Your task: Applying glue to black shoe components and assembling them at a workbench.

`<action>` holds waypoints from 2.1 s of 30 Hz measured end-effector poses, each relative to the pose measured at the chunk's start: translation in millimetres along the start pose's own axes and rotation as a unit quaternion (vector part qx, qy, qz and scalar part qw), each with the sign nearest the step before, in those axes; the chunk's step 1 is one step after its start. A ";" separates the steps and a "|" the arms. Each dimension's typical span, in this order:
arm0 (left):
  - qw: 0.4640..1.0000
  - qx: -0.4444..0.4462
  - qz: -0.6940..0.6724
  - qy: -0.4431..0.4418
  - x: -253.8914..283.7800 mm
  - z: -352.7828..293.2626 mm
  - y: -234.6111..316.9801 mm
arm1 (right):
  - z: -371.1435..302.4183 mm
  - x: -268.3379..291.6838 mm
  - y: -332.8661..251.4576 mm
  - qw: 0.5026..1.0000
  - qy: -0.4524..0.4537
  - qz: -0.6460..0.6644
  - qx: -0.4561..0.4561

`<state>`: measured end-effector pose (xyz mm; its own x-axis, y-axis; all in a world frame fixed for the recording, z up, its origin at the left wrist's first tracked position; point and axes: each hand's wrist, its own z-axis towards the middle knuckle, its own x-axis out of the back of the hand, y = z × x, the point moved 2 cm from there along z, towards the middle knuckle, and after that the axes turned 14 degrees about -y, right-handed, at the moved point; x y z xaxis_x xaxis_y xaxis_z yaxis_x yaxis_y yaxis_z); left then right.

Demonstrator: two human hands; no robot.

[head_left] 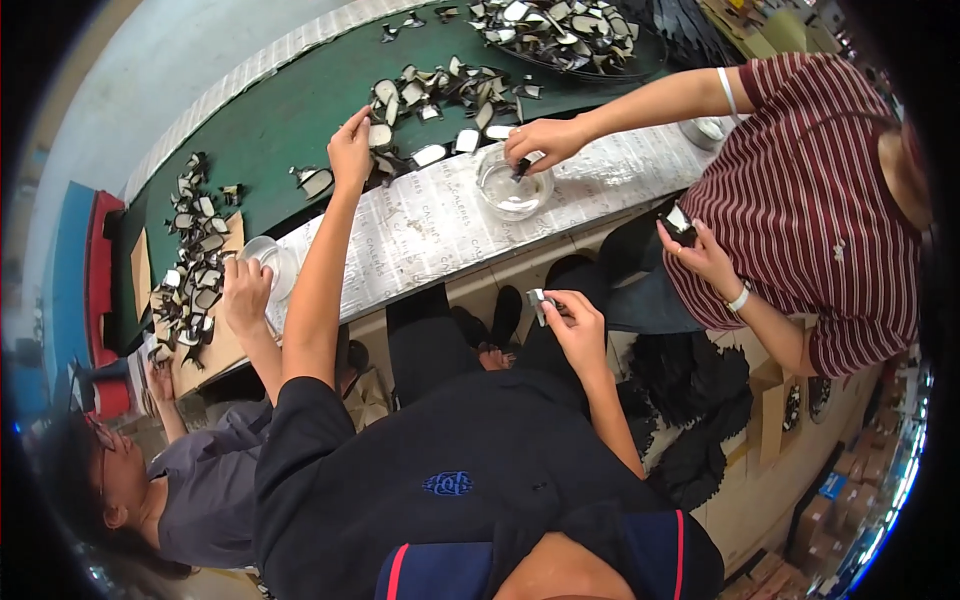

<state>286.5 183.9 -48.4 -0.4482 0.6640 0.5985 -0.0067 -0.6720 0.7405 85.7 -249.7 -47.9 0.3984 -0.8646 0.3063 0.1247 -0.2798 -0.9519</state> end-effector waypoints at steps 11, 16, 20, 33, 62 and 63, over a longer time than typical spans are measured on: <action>0.978 0.003 -0.202 0.057 45.4 3.6 3.3 | 11.9 -12.5 -2.6 1.000 -0.015 0.003 -0.004; 0.916 -0.012 -0.392 0.081 58.1 -41.1 49.4 | 12.7 -12.6 -1.7 1.000 -0.011 0.007 -0.015; 0.685 0.193 -0.700 0.060 42.3 -112.6 27.1 | 16.0 -18.0 1.5 0.999 -0.029 0.029 -0.015; 0.697 0.259 -0.639 -0.196 10.2 -264.7 112.7 | 18.9 -17.2 -32.9 0.996 -0.013 0.093 -0.003; 0.758 0.196 -0.554 -0.282 -2.0 -292.4 137.5 | 15.5 -39.7 -92.9 0.934 -0.065 -0.224 0.269; 0.753 0.199 -0.561 -0.281 -2.7 -292.6 136.8 | 16.2 -39.8 -92.9 0.943 -0.067 -0.197 0.259</action>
<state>25.3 -5.8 -38.1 0.0904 0.8490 -0.5205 0.2191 0.4929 0.8420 73.0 -182.6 28.2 0.3346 -0.6655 0.6671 0.7010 -0.2973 -0.6482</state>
